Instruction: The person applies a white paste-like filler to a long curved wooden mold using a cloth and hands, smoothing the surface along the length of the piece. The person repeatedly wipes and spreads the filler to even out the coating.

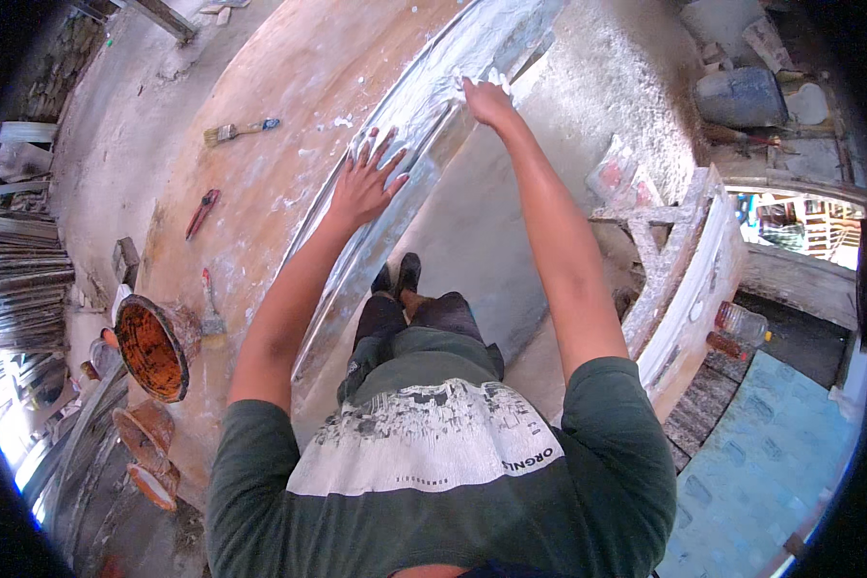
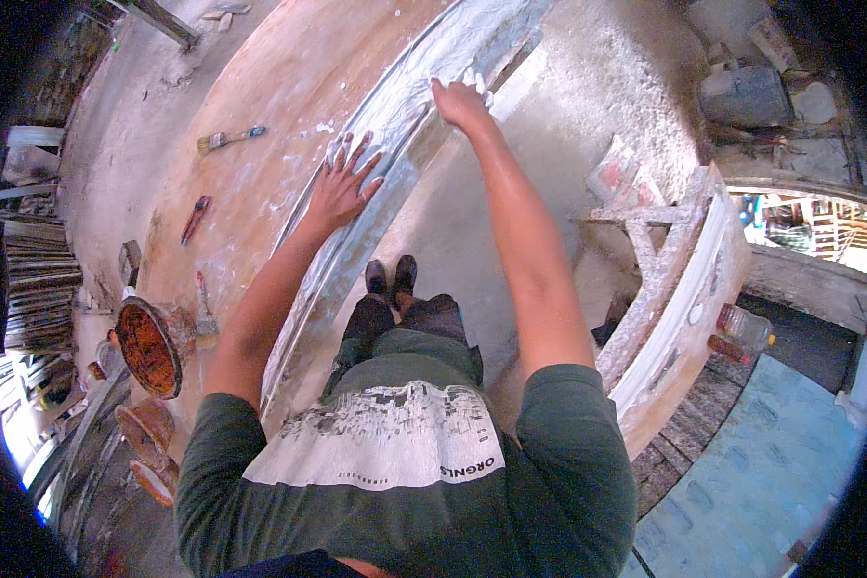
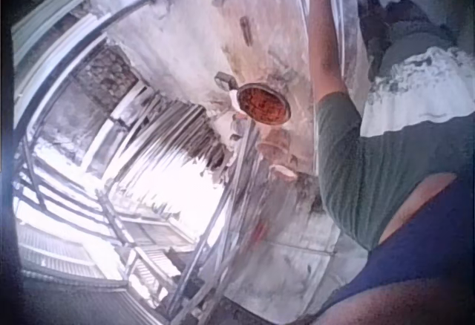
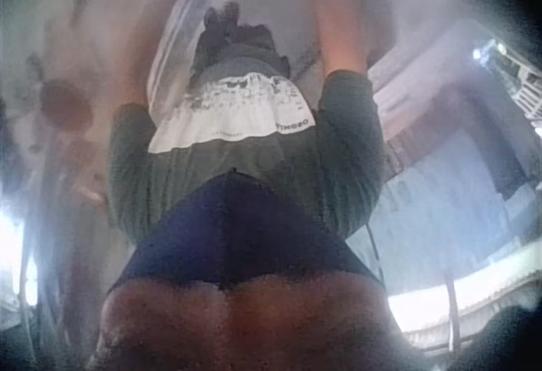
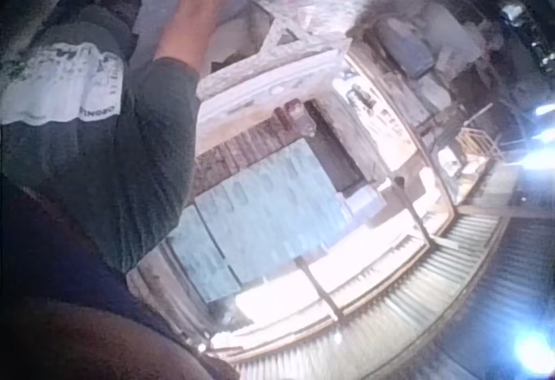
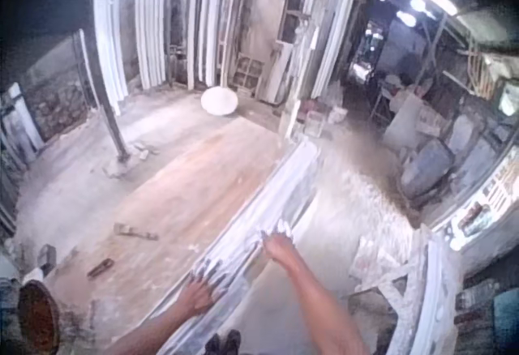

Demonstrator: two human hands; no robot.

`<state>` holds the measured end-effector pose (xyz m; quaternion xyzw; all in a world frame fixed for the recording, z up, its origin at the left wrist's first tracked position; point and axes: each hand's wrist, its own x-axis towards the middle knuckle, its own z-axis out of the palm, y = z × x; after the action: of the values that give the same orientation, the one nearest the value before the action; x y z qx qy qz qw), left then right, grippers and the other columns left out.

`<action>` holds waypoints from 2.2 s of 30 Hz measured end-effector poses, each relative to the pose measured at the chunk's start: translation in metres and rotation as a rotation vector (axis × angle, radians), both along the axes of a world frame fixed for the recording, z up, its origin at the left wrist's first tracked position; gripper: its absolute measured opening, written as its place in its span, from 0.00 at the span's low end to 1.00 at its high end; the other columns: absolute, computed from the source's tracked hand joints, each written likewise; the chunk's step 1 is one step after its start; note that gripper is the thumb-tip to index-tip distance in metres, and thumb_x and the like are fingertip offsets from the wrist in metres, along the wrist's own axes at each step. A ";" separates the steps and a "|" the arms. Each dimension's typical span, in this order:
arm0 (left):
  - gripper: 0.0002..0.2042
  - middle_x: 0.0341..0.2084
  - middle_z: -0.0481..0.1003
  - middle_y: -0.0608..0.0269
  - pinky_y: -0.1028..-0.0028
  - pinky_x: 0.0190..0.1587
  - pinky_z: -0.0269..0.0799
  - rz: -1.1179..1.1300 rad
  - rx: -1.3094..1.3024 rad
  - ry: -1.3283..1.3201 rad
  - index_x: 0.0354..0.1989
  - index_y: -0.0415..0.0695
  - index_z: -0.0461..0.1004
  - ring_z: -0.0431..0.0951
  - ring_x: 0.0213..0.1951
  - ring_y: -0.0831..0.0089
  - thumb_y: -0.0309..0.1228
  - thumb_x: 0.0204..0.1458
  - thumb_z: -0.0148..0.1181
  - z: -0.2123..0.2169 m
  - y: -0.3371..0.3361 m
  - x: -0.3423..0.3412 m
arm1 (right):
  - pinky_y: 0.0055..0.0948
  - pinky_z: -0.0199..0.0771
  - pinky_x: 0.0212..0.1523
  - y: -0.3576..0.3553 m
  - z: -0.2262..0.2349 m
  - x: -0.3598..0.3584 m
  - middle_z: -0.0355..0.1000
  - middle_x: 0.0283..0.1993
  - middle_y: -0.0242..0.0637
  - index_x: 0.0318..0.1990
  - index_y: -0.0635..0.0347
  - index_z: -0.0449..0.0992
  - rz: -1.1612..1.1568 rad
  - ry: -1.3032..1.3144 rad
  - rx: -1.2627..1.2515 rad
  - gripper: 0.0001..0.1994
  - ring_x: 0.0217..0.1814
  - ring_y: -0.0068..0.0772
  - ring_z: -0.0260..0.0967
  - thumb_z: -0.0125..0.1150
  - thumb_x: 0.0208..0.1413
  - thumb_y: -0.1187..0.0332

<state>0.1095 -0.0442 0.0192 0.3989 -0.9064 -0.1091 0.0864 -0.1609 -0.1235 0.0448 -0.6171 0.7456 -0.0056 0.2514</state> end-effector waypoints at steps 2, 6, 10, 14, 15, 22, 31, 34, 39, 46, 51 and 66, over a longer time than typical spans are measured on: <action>0.22 0.66 0.45 0.68 0.51 0.62 0.46 -0.082 -0.015 -0.014 0.58 0.57 0.63 0.41 0.67 0.60 0.48 0.56 0.40 -0.014 0.006 0.004 | 0.50 0.55 0.58 0.010 -0.046 -0.013 0.65 0.49 0.62 0.47 0.68 0.70 0.052 0.063 -0.023 0.30 0.54 0.60 0.62 0.31 0.60 0.48; 0.22 0.65 0.47 0.68 0.52 0.62 0.44 -0.097 0.108 -0.128 0.58 0.56 0.63 0.42 0.66 0.61 0.47 0.56 0.41 -0.004 0.031 0.027 | 0.51 0.47 0.62 0.096 -0.037 0.093 0.62 0.52 0.65 0.50 0.77 0.64 0.122 0.030 -0.136 0.31 0.58 0.62 0.57 0.38 0.58 0.50; 0.22 0.64 0.50 0.72 0.55 0.60 0.48 -0.080 0.049 -0.181 0.59 0.58 0.62 0.48 0.65 0.68 0.46 0.56 0.41 0.010 0.002 -0.016 | 0.52 0.45 0.63 0.081 -0.022 0.085 0.60 0.53 0.68 0.46 0.80 0.68 -0.075 0.215 -0.592 0.32 0.59 0.64 0.56 0.46 0.55 0.48; 0.22 0.64 0.51 0.72 0.56 0.61 0.48 -0.088 -0.084 -0.122 0.58 0.59 0.63 0.48 0.65 0.70 0.48 0.56 0.39 -0.002 -0.074 -0.107 | 0.49 0.53 0.60 -0.025 -0.003 -0.025 0.64 0.51 0.64 0.42 0.74 0.73 -0.186 -0.142 0.050 0.31 0.56 0.62 0.60 0.39 0.57 0.47; 0.22 0.64 0.50 0.72 0.56 0.62 0.47 -0.096 -0.128 -0.112 0.58 0.59 0.63 0.47 0.65 0.70 0.49 0.57 0.38 -0.003 -0.092 -0.129 | 0.47 0.56 0.59 -0.049 0.001 -0.051 0.65 0.49 0.62 0.42 0.73 0.73 -0.096 -0.107 0.070 0.31 0.54 0.61 0.61 0.37 0.57 0.47; 0.23 0.65 0.46 0.64 0.53 0.64 0.40 0.034 0.074 -0.033 0.60 0.58 0.60 0.38 0.67 0.57 0.49 0.56 0.40 -0.005 -0.146 -0.174 | 0.46 0.60 0.55 -0.106 0.028 -0.111 0.67 0.45 0.65 0.38 0.74 0.74 -0.047 -0.167 -0.036 0.30 0.52 0.61 0.63 0.39 0.57 0.48; 0.22 0.64 0.49 0.63 0.56 0.65 0.32 -0.029 0.154 -0.230 0.57 0.52 0.64 0.40 0.67 0.62 0.46 0.57 0.40 -0.005 -0.116 -0.161 | 0.52 0.53 0.58 -0.021 -0.003 -0.044 0.63 0.48 0.68 0.43 0.78 0.70 -0.041 -0.086 -0.271 0.29 0.52 0.61 0.62 0.42 0.57 0.51; 0.20 0.63 0.53 0.66 0.58 0.64 0.43 -0.019 0.041 -0.105 0.54 0.55 0.67 0.45 0.66 0.69 0.47 0.57 0.39 -0.011 -0.153 -0.208 | 0.50 0.59 0.54 -0.061 -0.077 -0.092 0.67 0.44 0.62 0.42 0.71 0.72 -0.026 -0.131 0.002 0.23 0.50 0.59 0.64 0.40 0.58 0.57; 0.24 0.64 0.48 0.64 0.59 0.63 0.49 0.078 -0.028 0.089 0.60 0.52 0.58 0.46 0.65 0.61 0.47 0.57 0.39 -0.023 -0.191 -0.251 | 0.52 0.63 0.46 -0.116 -0.028 -0.143 0.68 0.40 0.56 0.43 0.65 0.71 -0.141 -0.007 -0.253 0.19 0.45 0.56 0.65 0.38 0.59 0.60; 0.30 0.63 0.49 0.52 0.60 0.63 0.50 0.083 0.122 0.138 0.62 0.42 0.51 0.52 0.62 0.53 0.51 0.57 0.36 -0.025 -0.130 -0.168 | 0.48 0.65 0.49 -0.102 0.003 -0.050 0.67 0.46 0.60 0.40 0.69 0.74 0.092 0.136 -0.008 0.27 0.48 0.57 0.67 0.43 0.56 0.48; 0.29 0.65 0.43 0.51 0.60 0.63 0.49 0.013 0.402 0.030 0.64 0.45 0.47 0.48 0.64 0.53 0.48 0.58 0.38 0.002 -0.042 -0.048 | 0.48 0.65 0.49 -0.021 -0.009 0.038 0.68 0.45 0.61 0.40 0.73 0.73 0.302 0.045 -0.041 0.31 0.47 0.56 0.67 0.43 0.55 0.46; 0.29 0.65 0.43 0.52 0.62 0.62 0.50 0.208 0.591 -0.109 0.61 0.40 0.53 0.46 0.65 0.56 0.47 0.56 0.41 0.025 0.060 0.092 | 0.48 0.67 0.47 0.072 -0.001 0.177 0.67 0.43 0.61 0.39 0.73 0.73 0.506 -0.125 0.056 0.29 0.47 0.55 0.67 0.45 0.54 0.48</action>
<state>0.2017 0.0162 0.0443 0.5027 -0.7930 -0.3368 -0.0712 0.0157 -0.0520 0.0441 -0.7751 0.5505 0.0401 0.3074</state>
